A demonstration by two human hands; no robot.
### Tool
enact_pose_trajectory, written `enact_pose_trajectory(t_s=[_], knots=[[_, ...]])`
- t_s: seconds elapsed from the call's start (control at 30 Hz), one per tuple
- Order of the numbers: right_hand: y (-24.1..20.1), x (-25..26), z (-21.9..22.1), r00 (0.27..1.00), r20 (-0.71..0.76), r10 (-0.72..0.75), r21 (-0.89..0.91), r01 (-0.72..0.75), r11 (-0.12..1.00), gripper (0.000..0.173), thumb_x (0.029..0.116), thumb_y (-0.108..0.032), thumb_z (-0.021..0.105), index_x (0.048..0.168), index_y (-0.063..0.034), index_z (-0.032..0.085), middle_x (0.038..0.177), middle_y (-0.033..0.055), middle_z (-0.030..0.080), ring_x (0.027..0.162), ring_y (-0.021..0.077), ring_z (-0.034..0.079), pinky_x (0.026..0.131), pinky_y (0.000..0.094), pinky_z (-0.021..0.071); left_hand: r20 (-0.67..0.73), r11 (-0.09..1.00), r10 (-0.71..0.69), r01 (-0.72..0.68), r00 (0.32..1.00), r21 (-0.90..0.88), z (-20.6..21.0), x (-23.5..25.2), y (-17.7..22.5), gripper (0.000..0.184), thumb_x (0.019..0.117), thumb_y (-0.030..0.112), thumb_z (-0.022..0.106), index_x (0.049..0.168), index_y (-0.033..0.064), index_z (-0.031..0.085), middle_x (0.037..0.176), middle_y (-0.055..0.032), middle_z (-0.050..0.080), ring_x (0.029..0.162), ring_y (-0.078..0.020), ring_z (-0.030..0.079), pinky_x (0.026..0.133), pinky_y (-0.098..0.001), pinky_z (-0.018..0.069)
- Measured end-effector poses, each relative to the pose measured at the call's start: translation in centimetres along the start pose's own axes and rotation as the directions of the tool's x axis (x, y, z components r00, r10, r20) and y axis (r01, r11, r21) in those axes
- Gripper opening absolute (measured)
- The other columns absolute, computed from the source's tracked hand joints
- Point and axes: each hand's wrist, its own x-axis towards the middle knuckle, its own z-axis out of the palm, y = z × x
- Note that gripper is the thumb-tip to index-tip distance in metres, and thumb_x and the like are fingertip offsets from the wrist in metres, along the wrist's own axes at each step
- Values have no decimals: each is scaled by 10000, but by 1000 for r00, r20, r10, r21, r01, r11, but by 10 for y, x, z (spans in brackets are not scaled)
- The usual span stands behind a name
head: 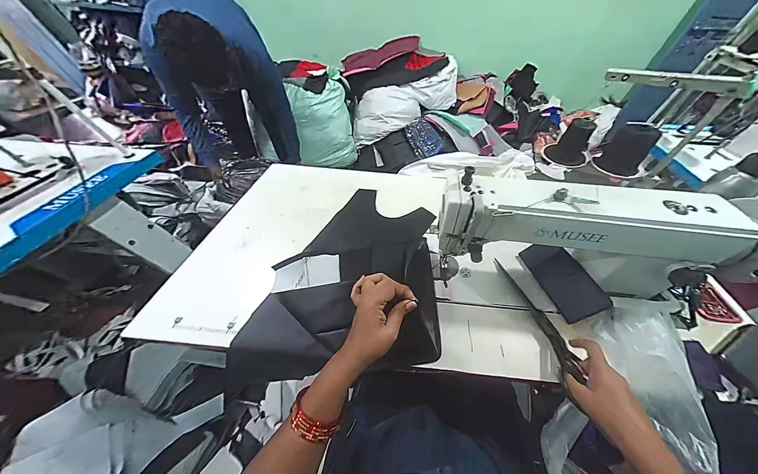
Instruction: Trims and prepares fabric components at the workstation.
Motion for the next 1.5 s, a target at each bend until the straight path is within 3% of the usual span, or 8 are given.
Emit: enact_pose_trajectory(t_s=[0.1,0.2,0.3,0.37,0.47,0.7,1.5], knots=[[4,-12,-9,998,34,50,-107,-47,993,528,855,-278,834,1221,59,656,887,273,680,814,453,646,760,678,479,18,1000,-2,2,1000,-8,2,-1,4,164,986,293,600,945,187,719,921,67,694,1119,-130,588,1120,-570,218],[14,-28,-12,987,31,-155,-75,157,985,582,819,-252,841,1238,104,650,946,297,680,771,421,641,738,633,506,29,1000,3,-3,1000,-8,4,2,7,160,991,283,595,948,187,716,921,66,689,1127,-138,578,1116,-577,201],[20,-39,-7,907,15,-421,-41,421,906,633,814,-291,814,1220,158,629,904,279,679,692,357,638,662,526,538,36,1000,-6,7,999,-19,5,2,8,165,994,272,594,959,173,721,928,60,697,1122,-139,584,1119,-584,198],[18,-41,-3,853,-4,-522,-30,521,853,652,815,-357,797,1187,155,642,838,233,662,638,282,594,605,433,513,41,999,-17,18,999,-31,4,2,8,168,995,271,596,961,171,726,928,61,695,1121,-133,579,1116,-580,196],[10,-38,-1,805,-18,-593,-53,592,804,660,820,-436,782,1158,121,673,818,226,660,627,285,603,577,429,512,46,999,-21,24,999,-45,3,2,8,165,998,268,600,960,170,727,929,65,695,1136,-130,572,1119,-573,191],[2,-33,2,784,-18,-620,-113,615,781,621,812,-417,787,1155,92,693,826,228,666,621,321,625,549,465,511,53,998,-31,34,998,-47,1,1,11,153,992,244,607,968,158,731,943,61,700,1160,-147,566,1123,-588,183],[3,-32,3,740,-62,-669,-168,653,738,606,828,-442,774,1151,66,702,819,202,664,597,286,621,514,424,495,46,1000,-7,8,999,-20,0,-1,14,161,988,251,597,948,161,725,916,56,692,1144,-149,575,1127,-601,177]])
